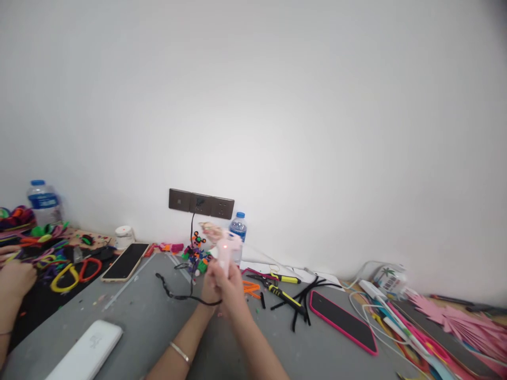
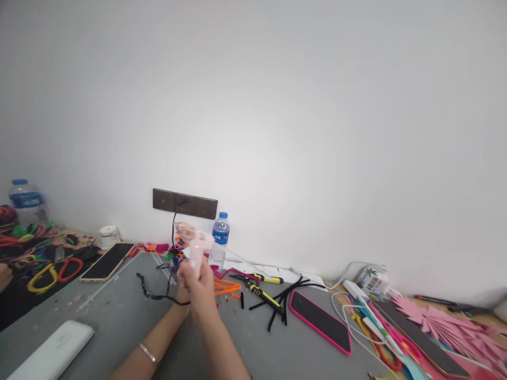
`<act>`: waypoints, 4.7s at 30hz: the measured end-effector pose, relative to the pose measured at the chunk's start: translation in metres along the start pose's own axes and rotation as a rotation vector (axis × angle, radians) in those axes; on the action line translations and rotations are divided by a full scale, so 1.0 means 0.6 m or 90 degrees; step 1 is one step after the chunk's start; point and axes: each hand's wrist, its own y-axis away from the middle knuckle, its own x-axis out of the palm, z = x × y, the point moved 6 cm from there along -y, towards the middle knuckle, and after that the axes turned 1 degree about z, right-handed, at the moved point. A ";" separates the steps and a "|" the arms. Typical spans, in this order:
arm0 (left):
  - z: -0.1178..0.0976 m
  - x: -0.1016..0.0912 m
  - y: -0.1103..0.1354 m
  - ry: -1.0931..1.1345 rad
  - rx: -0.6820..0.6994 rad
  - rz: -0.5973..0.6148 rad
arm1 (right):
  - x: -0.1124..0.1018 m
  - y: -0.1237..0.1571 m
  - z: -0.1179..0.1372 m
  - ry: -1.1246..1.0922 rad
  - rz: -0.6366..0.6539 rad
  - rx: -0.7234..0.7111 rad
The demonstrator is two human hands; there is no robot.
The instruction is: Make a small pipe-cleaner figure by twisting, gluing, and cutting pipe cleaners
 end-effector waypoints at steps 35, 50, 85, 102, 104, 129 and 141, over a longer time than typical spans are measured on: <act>-0.046 0.001 0.004 -0.048 -0.031 0.028 | -0.223 0.089 -0.059 -0.016 -0.137 0.127; -0.029 0.002 0.002 -0.040 -0.085 0.050 | -0.206 0.098 -0.058 -0.024 -0.068 0.147; -0.035 0.004 0.002 -0.125 -0.052 0.079 | -0.202 0.100 -0.066 0.015 -0.057 0.204; -0.042 -0.002 0.003 -0.127 -0.041 0.039 | -0.205 0.098 -0.063 0.006 -0.084 0.200; -0.042 -0.003 0.003 -0.126 -0.041 0.033 | -0.205 0.097 -0.063 0.007 -0.086 0.197; -0.060 -0.004 0.005 -0.137 -0.008 0.029 | -0.217 0.097 -0.058 0.015 -0.106 0.178; -0.055 -0.008 0.003 -0.155 0.004 0.020 | -0.222 0.096 -0.055 0.038 -0.117 0.169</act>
